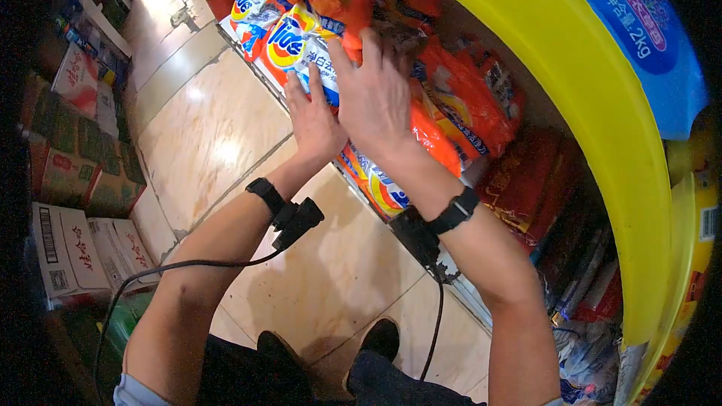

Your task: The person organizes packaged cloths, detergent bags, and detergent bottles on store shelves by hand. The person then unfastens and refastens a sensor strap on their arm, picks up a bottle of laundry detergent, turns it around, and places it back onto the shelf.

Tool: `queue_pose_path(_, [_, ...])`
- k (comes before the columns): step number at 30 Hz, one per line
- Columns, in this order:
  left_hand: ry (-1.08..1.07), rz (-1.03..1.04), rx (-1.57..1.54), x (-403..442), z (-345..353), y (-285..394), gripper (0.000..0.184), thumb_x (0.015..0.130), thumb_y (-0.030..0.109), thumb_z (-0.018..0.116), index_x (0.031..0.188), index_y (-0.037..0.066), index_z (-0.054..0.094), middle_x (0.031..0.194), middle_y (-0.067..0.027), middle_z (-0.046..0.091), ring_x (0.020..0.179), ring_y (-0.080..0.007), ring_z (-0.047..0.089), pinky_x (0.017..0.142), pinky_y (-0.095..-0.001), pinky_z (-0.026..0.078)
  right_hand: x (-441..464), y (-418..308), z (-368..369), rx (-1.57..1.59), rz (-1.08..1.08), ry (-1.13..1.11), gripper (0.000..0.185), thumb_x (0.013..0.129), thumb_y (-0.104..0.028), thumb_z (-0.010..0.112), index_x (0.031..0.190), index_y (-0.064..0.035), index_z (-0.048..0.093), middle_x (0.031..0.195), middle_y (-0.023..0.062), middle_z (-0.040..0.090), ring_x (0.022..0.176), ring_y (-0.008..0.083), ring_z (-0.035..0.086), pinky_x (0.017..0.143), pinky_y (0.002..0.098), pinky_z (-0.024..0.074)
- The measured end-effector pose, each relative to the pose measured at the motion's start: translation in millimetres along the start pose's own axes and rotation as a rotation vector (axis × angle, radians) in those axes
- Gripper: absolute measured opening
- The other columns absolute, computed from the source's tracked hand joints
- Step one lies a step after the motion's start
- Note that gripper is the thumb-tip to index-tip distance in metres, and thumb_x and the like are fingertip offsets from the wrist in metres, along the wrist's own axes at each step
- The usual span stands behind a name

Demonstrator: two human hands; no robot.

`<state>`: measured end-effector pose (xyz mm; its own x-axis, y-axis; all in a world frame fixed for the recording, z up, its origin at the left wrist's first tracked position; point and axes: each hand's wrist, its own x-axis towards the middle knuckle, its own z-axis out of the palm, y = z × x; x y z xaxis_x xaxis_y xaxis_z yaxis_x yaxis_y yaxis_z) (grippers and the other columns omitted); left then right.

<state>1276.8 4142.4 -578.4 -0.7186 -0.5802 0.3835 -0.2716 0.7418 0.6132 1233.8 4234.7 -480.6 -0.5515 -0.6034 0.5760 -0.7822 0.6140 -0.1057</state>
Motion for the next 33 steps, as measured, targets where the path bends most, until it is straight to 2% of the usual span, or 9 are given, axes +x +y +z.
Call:
queue_pose_path(2, [0.013,0.003,0.017,2.0,3.6,-4.1,0.088,0.082,0.028,0.073,0.153,0.007,0.025,0.154,-0.0351,0.017,0.142,-0.0529,0.02,0.119,-0.0512,0.02,7.9,16.0,-3.2,-0.079,-0.347,0.217,0.038,0.085,-0.009,0.06,0.122,-0.0061,0.059,0.124,0.022,0.053,0.111,0.0387,0.057,0.09,0.0477,0.045])
queue_pose_path(4, [0.007,0.041,0.055,2.6,5.6,-13.1,0.083,0.083,0.026,0.073,0.152,0.01,0.03,0.153,-0.0334,0.02,0.142,-0.0514,0.021,0.119,-0.0495,0.021,16.3,47.6,9.9,-0.148,-0.253,0.156,0.037,0.081,-0.013,0.07,0.118,-0.0088,0.064,0.127,0.0155,0.054,0.122,0.0375,0.051,0.101,0.0452,0.0406])
queue_pose_path(6, [0.009,0.06,0.048,2.4,2.6,-16.7,0.081,0.082,0.025,0.074,0.151,0.011,0.033,0.152,-0.0324,0.023,0.141,-0.0503,0.024,0.117,-0.0502,0.023,18.9,94.7,23.5,-0.14,0.144,-0.056,0.031,0.084,-0.017,0.069,0.114,-0.0085,0.066,0.128,0.0144,0.055,0.122,0.0362,0.05,0.102,0.0477,0.0398])
queue_pose_path(10, [-0.037,0.087,0.066,6.8,-22.1,-13.1,0.073,0.081,0.021,0.073,0.146,0.012,0.041,0.146,-0.0322,0.029,0.135,-0.0476,0.033,0.112,-0.0536,0.029,18.3,111.1,3.5,-0.171,0.207,-0.191,0.028,0.084,-0.022,0.07,0.109,-0.0075,0.067,0.129,0.0143,0.057,0.123,0.0363,0.05,0.103,0.0488,0.0394])
queue_pose_path(13, [0.033,0.109,0.106,7.4,-26.2,-15.1,0.062,0.081,0.022,0.07,0.138,0.009,0.047,0.142,-0.032,0.033,0.132,-0.0473,0.035,0.108,-0.0563,0.03,-1.9,73.6,-18.3,-0.285,0.022,0.059,0.027,0.084,-0.022,0.07,0.105,-0.0053,0.066,0.13,0.0161,0.057,0.123,0.0376,0.05,0.103,0.0493,0.0396])
queue_pose_path(18, [0.048,-0.022,0.009,11.2,-23.7,3.8,0.055,0.083,0.028,0.068,0.127,0.0,0.051,0.138,-0.0354,0.038,0.129,-0.0486,0.039,0.107,-0.0576,0.03,-43.9,54.2,-26.2,-0.105,-0.013,0.002,0.032,0.088,-0.021,0.066,0.115,-0.0052,0.064,0.137,0.0222,0.05,0.125,0.0405,0.047,0.105,0.0501,0.0375])
queue_pose_path(19, [-0.014,-0.041,-0.022,13.7,-24.3,7.8,0.055,0.084,0.03,0.068,0.127,0.0,0.051,0.137,-0.0354,0.039,0.128,-0.0486,0.04,0.105,-0.0581,0.032,-48.7,49.9,-36.1,-0.016,0.126,-0.216,0.04,0.087,-0.02,0.067,0.123,-0.0046,0.06,0.139,0.025,0.047,0.129,0.0422,0.044,0.107,0.0501,0.0352])
queue_pose_path(22, [-0.129,-0.124,0.004,17.2,-39.6,36.6,0.053,0.085,0.032,0.068,0.124,-0.001,0.051,0.135,-0.0367,0.039,0.124,-0.0496,0.042,0.101,-0.0583,0.034,-75.3,52.3,-50.1,-0.07,-0.033,-0.241,0.053,0.085,-0.021,0.071,0.129,0.0008,0.052,0.147,0.0254,0.038,0.142,0.046,0.026,0.112,0.0583,0.0246])
queue_pose_path(33, [-0.148,-0.063,-0.008,2.8,-47.6,78.3,0.058,0.087,0.033,0.069,0.128,-0.001,0.044,0.143,-0.0412,0.026,0.131,-0.0522,0.034,0.104,-0.0598,0.031,-123.2,34.2,-78.0,-0.137,0.127,-0.362,0.078,0.085,-0.032,0.072,0.149,-0.0063,0.035,0.154,0.0256,0.028,0.143,0.041,0.026,0.113,0.0563,0.0257])
